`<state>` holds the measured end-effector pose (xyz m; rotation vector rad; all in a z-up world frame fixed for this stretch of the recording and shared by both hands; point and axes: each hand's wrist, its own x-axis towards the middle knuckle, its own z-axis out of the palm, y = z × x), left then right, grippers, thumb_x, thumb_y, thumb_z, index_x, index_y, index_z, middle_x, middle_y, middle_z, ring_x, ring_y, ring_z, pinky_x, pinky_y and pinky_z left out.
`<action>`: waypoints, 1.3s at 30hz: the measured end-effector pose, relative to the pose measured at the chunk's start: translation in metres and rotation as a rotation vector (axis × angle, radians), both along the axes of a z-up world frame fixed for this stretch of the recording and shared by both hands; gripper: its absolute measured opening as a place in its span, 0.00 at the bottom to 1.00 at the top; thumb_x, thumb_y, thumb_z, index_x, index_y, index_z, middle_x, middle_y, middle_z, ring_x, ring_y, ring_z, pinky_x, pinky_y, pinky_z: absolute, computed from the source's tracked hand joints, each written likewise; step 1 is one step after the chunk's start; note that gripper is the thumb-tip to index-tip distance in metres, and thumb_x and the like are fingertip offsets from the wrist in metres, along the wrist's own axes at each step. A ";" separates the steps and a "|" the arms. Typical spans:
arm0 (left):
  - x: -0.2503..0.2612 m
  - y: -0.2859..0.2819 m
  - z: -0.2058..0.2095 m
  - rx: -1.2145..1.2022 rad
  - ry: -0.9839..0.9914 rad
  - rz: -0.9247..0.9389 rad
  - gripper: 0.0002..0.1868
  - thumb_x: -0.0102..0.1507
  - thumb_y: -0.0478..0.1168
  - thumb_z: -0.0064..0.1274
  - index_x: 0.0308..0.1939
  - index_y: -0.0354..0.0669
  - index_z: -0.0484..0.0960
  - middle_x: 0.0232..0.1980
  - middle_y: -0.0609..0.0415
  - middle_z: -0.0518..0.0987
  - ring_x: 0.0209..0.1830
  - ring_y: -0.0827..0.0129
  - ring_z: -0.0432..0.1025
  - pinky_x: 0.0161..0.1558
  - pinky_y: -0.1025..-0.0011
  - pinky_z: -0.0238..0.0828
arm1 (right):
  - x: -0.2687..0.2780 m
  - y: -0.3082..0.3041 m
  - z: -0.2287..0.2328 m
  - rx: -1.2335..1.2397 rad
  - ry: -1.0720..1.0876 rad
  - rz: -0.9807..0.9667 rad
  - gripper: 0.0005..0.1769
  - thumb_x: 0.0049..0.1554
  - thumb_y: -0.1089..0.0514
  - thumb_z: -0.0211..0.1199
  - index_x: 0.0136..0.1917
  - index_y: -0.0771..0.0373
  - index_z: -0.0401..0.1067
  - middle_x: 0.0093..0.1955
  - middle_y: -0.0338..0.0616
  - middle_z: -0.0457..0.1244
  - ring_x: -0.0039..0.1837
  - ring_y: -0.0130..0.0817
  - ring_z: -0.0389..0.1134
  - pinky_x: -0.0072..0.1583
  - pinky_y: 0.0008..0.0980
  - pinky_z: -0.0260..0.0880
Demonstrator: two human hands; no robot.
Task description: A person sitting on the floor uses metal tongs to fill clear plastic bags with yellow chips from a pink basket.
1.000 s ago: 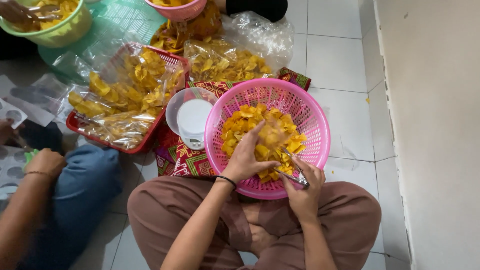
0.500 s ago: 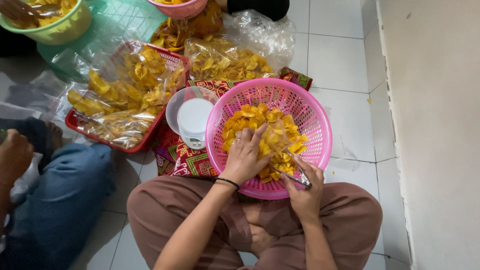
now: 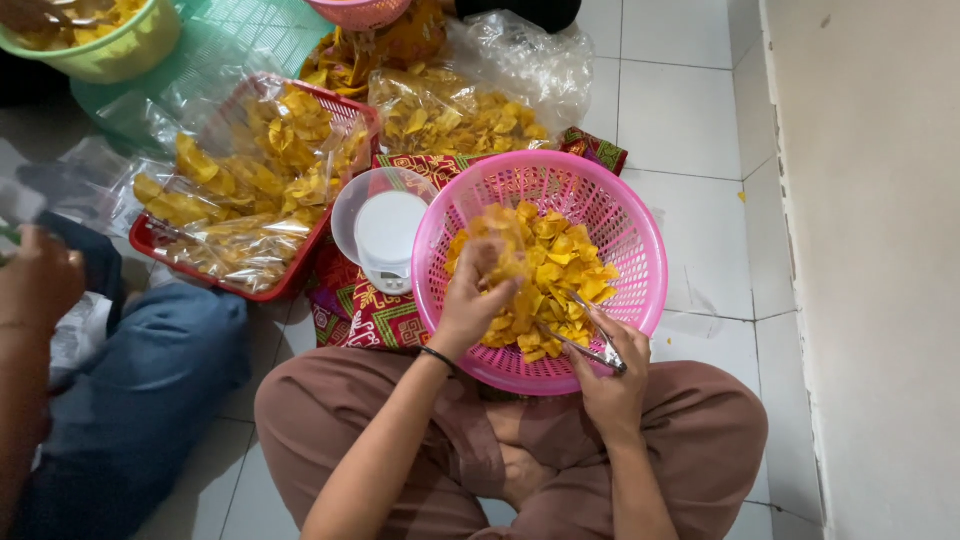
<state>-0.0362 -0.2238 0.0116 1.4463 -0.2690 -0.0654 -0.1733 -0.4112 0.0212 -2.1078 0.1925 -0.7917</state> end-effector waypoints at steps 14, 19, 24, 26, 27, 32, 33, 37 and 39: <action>0.004 0.011 0.030 -0.711 0.450 -0.094 0.21 0.69 0.40 0.52 0.66 0.53 0.71 0.65 0.43 0.80 0.64 0.48 0.78 0.57 0.50 0.82 | 0.001 -0.002 -0.005 0.010 0.008 -0.003 0.34 0.45 0.55 0.86 0.65 0.53 0.80 0.64 0.40 0.70 0.69 0.45 0.70 0.74 0.45 0.64; 0.002 0.014 0.022 -0.645 0.329 -0.129 0.28 0.66 0.32 0.55 0.70 0.51 0.69 0.64 0.36 0.80 0.66 0.43 0.77 0.61 0.45 0.78 | 0.000 -0.004 -0.006 -0.003 0.013 -0.001 0.35 0.45 0.56 0.86 0.65 0.53 0.80 0.64 0.39 0.70 0.68 0.43 0.70 0.73 0.45 0.64; 0.000 0.017 0.024 -0.478 0.321 -0.058 0.27 0.61 0.25 0.66 0.57 0.49 0.71 0.60 0.49 0.83 0.65 0.56 0.79 0.59 0.56 0.81 | 0.000 -0.003 -0.003 0.008 0.007 0.015 0.34 0.45 0.55 0.86 0.65 0.54 0.80 0.65 0.40 0.71 0.67 0.43 0.70 0.74 0.44 0.61; 0.010 0.022 0.028 -0.442 0.296 -0.070 0.30 0.60 0.24 0.66 0.62 0.47 0.73 0.57 0.50 0.84 0.62 0.59 0.80 0.59 0.57 0.82 | 0.001 -0.003 -0.001 0.004 0.008 0.011 0.34 0.46 0.56 0.86 0.65 0.54 0.80 0.65 0.39 0.71 0.67 0.42 0.70 0.74 0.43 0.60; 0.014 0.025 0.030 -0.407 0.265 -0.078 0.34 0.60 0.24 0.67 0.67 0.45 0.74 0.54 0.51 0.85 0.59 0.62 0.81 0.58 0.59 0.83 | 0.001 -0.003 -0.001 0.000 0.005 0.014 0.34 0.46 0.56 0.85 0.65 0.53 0.80 0.65 0.38 0.72 0.67 0.41 0.70 0.75 0.43 0.59; 0.026 0.036 0.045 -0.426 0.333 -0.123 0.37 0.62 0.26 0.64 0.71 0.49 0.65 0.57 0.41 0.86 0.49 0.58 0.85 0.45 0.60 0.87 | 0.002 -0.001 0.016 -0.024 -0.021 0.000 0.33 0.49 0.53 0.84 0.67 0.52 0.78 0.67 0.38 0.71 0.70 0.39 0.69 0.80 0.47 0.42; 0.025 0.037 0.047 -0.434 0.339 -0.109 0.32 0.62 0.27 0.65 0.65 0.48 0.68 0.59 0.40 0.86 0.51 0.57 0.85 0.46 0.59 0.87 | 0.001 0.001 0.019 -0.003 -0.025 -0.007 0.33 0.50 0.53 0.83 0.67 0.55 0.77 0.68 0.41 0.71 0.72 0.41 0.69 0.84 0.51 0.31; 0.032 0.049 0.036 -0.412 0.312 -0.109 0.26 0.63 0.29 0.66 0.60 0.46 0.70 0.58 0.43 0.86 0.52 0.59 0.84 0.47 0.59 0.86 | 0.011 -0.003 0.032 -0.020 -0.042 -0.019 0.33 0.50 0.53 0.83 0.66 0.54 0.76 0.69 0.41 0.70 0.73 0.41 0.69 0.84 0.49 0.22; 0.034 0.055 0.033 -0.363 0.279 -0.124 0.28 0.62 0.25 0.66 0.62 0.46 0.73 0.57 0.47 0.85 0.53 0.61 0.84 0.49 0.60 0.86 | 0.020 -0.005 0.039 -0.018 -0.030 0.019 0.32 0.51 0.54 0.83 0.67 0.55 0.76 0.70 0.43 0.70 0.75 0.43 0.68 0.84 0.50 0.19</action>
